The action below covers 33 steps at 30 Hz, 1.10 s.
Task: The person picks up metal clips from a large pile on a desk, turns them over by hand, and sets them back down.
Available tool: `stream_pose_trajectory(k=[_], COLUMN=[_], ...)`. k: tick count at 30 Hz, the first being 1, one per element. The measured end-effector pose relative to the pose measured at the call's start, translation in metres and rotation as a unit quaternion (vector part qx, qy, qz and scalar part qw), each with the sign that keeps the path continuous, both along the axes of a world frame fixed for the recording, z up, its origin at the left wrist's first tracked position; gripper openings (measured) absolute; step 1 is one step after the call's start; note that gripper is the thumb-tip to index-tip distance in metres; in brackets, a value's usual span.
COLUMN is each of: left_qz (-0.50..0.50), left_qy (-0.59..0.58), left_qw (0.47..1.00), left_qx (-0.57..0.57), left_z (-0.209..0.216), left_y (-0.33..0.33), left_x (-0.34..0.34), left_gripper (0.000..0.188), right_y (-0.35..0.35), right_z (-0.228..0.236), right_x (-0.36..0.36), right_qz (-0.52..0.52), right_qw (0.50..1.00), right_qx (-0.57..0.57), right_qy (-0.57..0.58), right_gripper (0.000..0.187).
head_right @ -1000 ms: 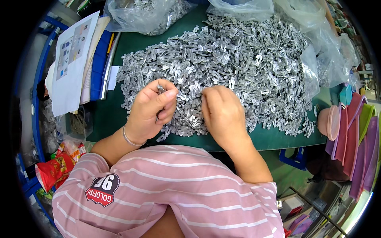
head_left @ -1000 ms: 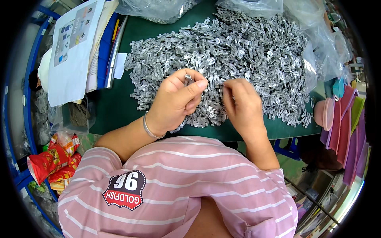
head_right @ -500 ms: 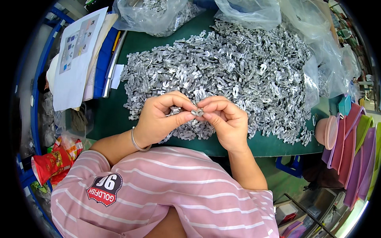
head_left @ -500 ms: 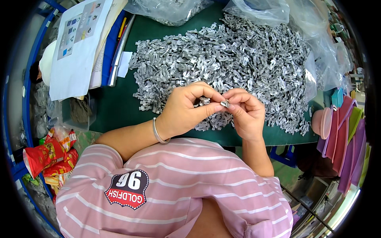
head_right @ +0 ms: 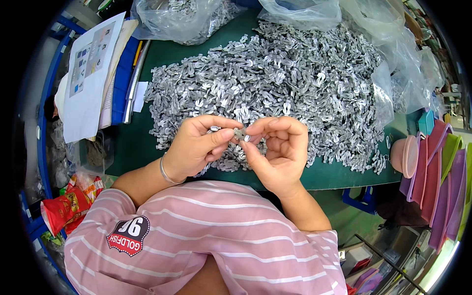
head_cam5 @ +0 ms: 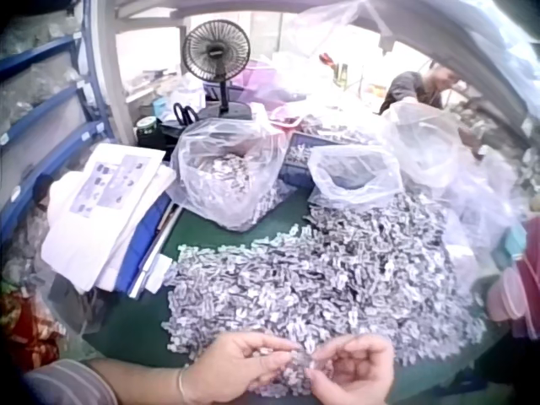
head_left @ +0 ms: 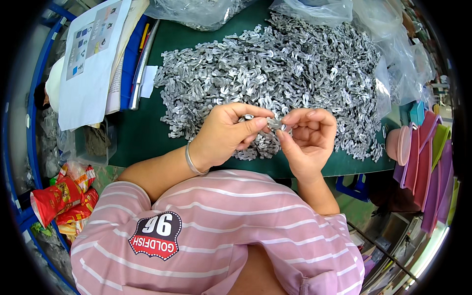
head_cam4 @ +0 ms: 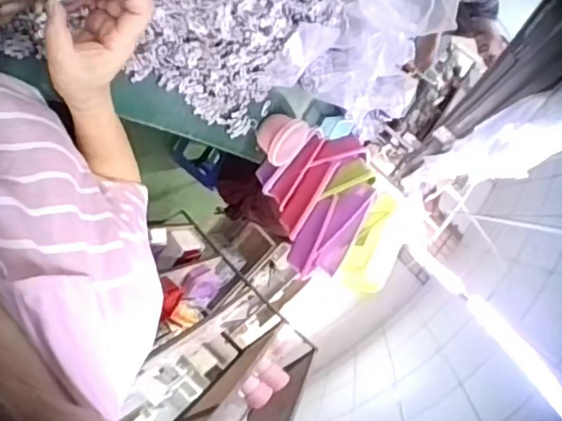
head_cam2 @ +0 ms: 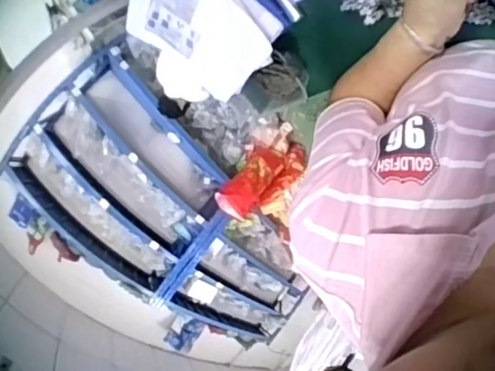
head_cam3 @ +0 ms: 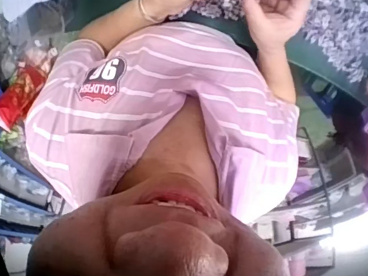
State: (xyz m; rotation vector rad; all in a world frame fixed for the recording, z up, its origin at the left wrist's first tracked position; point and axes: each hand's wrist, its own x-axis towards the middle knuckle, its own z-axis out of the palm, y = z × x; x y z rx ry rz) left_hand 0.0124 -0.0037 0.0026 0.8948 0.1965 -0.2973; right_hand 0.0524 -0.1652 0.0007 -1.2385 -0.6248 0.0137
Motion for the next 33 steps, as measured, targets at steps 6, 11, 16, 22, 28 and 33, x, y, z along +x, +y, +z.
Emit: stream_pose_trajectory(k=[6, 11, 16, 22, 28, 33], left_qz=[-0.028, -0.004, 0.059, 0.040, 0.055, 0.056], left_qy=[0.004, 0.012, -0.001, -0.219, -0.247, -0.227], left_qw=[1.000, 1.000, 0.996, 0.938, 0.922, 0.934], left_qx=[0.001, 0.007, 0.060, 0.264, 0.292, 0.271], left_z=[-0.001, 0.000, 0.010, 0.003, 0.000, 0.002], left_y=[0.000, -0.002, -0.002, 0.001, 0.001, 0.003], left_x=[0.000, 0.000, -0.001, 0.001, 0.000, -0.001], left_gripper=[0.018, 0.017, 0.017, 0.018, 0.018, 0.014], right_y=[0.000, 0.001, -0.005, -0.003, -0.002, -0.010], right_z=[0.001, 0.001, -0.003, -0.007, -0.007, -0.005], right_x=[-0.003, -0.003, 0.001, 0.001, 0.002, 0.005], right_qz=[-0.005, 0.004, -0.050, -0.032, -0.035, -0.043], right_qw=[1.000, 1.000, 0.994, 0.992, 0.990, 0.985], right_qx=[-0.016, -0.019, -0.076, -0.108, -0.136, -0.166], right_qy=[-0.018, -0.009, 0.053, 0.050, 0.027, -0.008], right_gripper=[0.049, 0.047, 0.024, 0.013, 0.013, 0.012])
